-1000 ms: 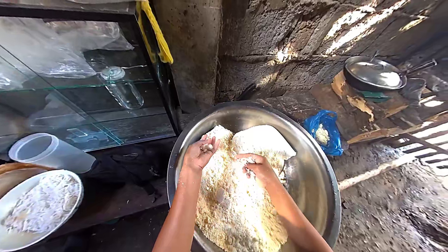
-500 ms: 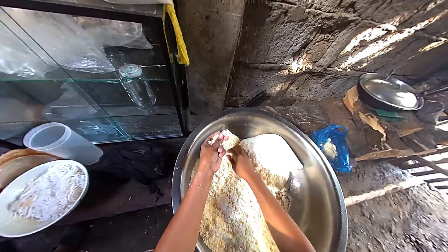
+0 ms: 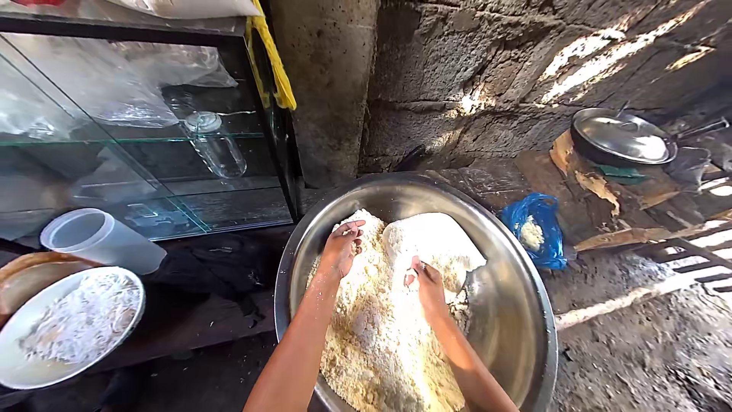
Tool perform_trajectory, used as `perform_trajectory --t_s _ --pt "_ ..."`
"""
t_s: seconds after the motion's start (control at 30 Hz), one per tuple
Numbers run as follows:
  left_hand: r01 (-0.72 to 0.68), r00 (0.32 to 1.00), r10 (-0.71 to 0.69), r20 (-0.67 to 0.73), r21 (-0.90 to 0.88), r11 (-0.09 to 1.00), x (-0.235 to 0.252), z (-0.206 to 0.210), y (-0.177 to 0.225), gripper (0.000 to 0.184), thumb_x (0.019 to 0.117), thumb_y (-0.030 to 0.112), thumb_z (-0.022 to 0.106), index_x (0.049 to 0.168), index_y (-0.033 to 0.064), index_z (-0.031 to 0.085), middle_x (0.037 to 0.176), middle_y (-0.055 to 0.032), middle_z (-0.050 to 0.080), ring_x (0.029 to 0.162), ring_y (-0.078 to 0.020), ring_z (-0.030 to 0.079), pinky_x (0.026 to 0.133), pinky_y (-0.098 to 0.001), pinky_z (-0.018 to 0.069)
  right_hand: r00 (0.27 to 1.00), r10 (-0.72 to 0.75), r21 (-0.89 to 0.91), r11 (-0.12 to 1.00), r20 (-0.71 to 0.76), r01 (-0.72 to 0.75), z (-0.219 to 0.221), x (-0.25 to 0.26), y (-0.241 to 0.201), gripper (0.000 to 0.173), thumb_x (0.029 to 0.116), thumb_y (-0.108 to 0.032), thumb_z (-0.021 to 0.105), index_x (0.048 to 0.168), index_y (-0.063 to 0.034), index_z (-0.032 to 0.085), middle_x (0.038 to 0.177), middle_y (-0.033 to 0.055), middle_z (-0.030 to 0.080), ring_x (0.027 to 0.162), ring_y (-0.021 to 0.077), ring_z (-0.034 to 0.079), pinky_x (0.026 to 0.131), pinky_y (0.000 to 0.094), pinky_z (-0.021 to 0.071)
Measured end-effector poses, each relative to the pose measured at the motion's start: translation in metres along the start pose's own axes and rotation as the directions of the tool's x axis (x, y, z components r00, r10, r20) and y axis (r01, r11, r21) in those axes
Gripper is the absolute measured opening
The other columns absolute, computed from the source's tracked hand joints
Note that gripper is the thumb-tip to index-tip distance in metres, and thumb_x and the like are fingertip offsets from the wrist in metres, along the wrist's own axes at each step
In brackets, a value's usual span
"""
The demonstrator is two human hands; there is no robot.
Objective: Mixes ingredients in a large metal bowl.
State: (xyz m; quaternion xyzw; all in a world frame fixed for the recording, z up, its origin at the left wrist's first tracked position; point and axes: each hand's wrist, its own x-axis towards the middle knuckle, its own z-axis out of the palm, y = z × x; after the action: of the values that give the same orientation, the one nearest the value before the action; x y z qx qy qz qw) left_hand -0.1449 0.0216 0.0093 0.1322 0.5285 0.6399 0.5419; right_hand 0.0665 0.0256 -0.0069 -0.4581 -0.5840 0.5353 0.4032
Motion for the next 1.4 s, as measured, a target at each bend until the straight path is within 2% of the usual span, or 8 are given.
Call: perform_trajectory --t_s 0.2,0.4,0.67,0.77,0.83,0.9,1.07,1.4 --pt "-0.100 0.989 0.101 0.112 -0.015 0.995 0.004 -0.006 -0.007 0.033 0.0975 -0.013 0.053 0.128 -0.0035 0.058 0.118 -0.0148 0.067 0.097 -0.0180 0.069 0.088 -0.0314 0.0572 0.956 -0.001 0.244 0.967 0.295 -0.075 -0.046 0.006 0.001 0.034 0.0981 0.003 0.042 0.130 0.0013 0.054 0.126 0.0151 0.064 0.098 0.0252 0.070 0.084 0.0433 0.0617" --pt "-0.018 0.987 0.007 0.162 0.066 0.998 -0.002 0.000 -0.011 0.024 0.1068 0.014 0.052 0.125 0.0033 0.065 0.098 -0.0099 0.075 0.066 -0.0067 0.065 0.059 -0.0185 0.0514 0.995 0.052 0.061 0.997 0.089 -0.057 -0.038 -0.008 -0.016 0.023 0.1063 -0.006 0.048 0.124 -0.0025 0.062 0.088 0.0060 0.067 0.049 0.0081 0.051 0.040 0.0215 0.0419" --pt "0.046 0.988 -0.076 0.135 0.211 0.976 -0.008 0.003 -0.024 0.051 0.1100 0.043 0.038 0.093 0.0022 0.064 0.048 0.0056 0.037 0.035 -0.0031 0.033 0.037 -0.0172 0.0326 0.988 0.144 -0.065 0.988 0.047 -0.141 -0.046 -0.023 0.004 0.069 0.1128 -0.040 0.010 0.074 -0.0061 0.056 0.059 0.0011 0.059 0.050 0.0114 0.057 0.049 0.0276 0.0497" --pt "-0.173 0.985 0.138 0.104 0.570 0.803 -0.009 0.005 -0.032 0.035 0.1128 0.017 0.034 0.127 0.0057 0.064 0.070 -0.0041 0.056 0.055 -0.0105 0.050 0.054 -0.0248 0.0441 0.980 0.195 -0.477 0.866 0.042 -0.152 -0.054 -0.039 0.016 0.050 0.1125 -0.037 0.033 0.110 -0.0032 0.069 0.106 0.0152 0.067 0.099 0.0247 0.063 0.089 0.0441 0.0500" --pt "-0.279 0.960 0.141 0.242 0.864 0.419 -0.007 0.000 -0.034 0.046 0.1041 0.004 0.039 0.149 0.0106 0.049 0.120 -0.0124 0.068 0.110 -0.0243 0.064 0.099 -0.0430 0.0511 0.967 0.237 -0.633 0.764 0.093 -0.126 -0.041 -0.054 0.025 0.052 0.1041 -0.048 0.051 0.145 -0.0154 0.058 0.151 0.0252 0.045 0.139 0.0414 0.045 0.113 0.0567 0.0402" --pt "-0.350 0.934 0.010 0.356 0.911 0.218 -0.003 0.003 -0.042 0.048 0.1047 0.017 0.051 0.152 0.0085 0.046 0.154 -0.0230 0.043 0.147 -0.0432 0.034 0.121 -0.0586 0.0263 0.949 0.225 -0.663 0.748 0.221 -0.022 -0.018 -0.069 0.025 0.061 0.0951 -0.049 0.066 0.149 -0.0224 0.056 0.163 0.0259 0.029 0.147 0.0492 0.032 0.116 0.0626 0.0324" --pt "-0.371 0.878 -0.268 0.398 0.917 0.148 -0.041 0.006 -0.067 0.032 0.1053 0.016 0.050 0.125 -0.0024 0.067 0.159 -0.0225 0.038 0.147 -0.0404 0.035 0.121 -0.0556 0.0295 0.953 0.128 -0.133 0.987 0.274 -0.094 -0.016 -0.061 0.034 0.033 0.0868 0.005 0.065 0.118 -0.0048 0.069 0.121 0.0100 0.068 0.107 0.0169 0.065 0.091 0.0372 0.0563" --pt "-0.241 0.958 -0.012 0.287 0.825 0.512 -0.101 -0.036 -0.058 0.026 0.1038 0.009 0.051 0.125 0.0025 0.065 0.113 -0.0163 0.069 0.102 -0.0258 0.068 0.094 -0.0467 0.0538 0.878 0.459 0.293 0.865 -0.137 -0.406 -0.053 -0.037 -0.005 0.041 0.1060 -0.040 0.053 0.113 -0.0010 0.064 0.091 0.0110 0.065 0.078 0.0182 0.065 0.070 0.0371 0.0571"
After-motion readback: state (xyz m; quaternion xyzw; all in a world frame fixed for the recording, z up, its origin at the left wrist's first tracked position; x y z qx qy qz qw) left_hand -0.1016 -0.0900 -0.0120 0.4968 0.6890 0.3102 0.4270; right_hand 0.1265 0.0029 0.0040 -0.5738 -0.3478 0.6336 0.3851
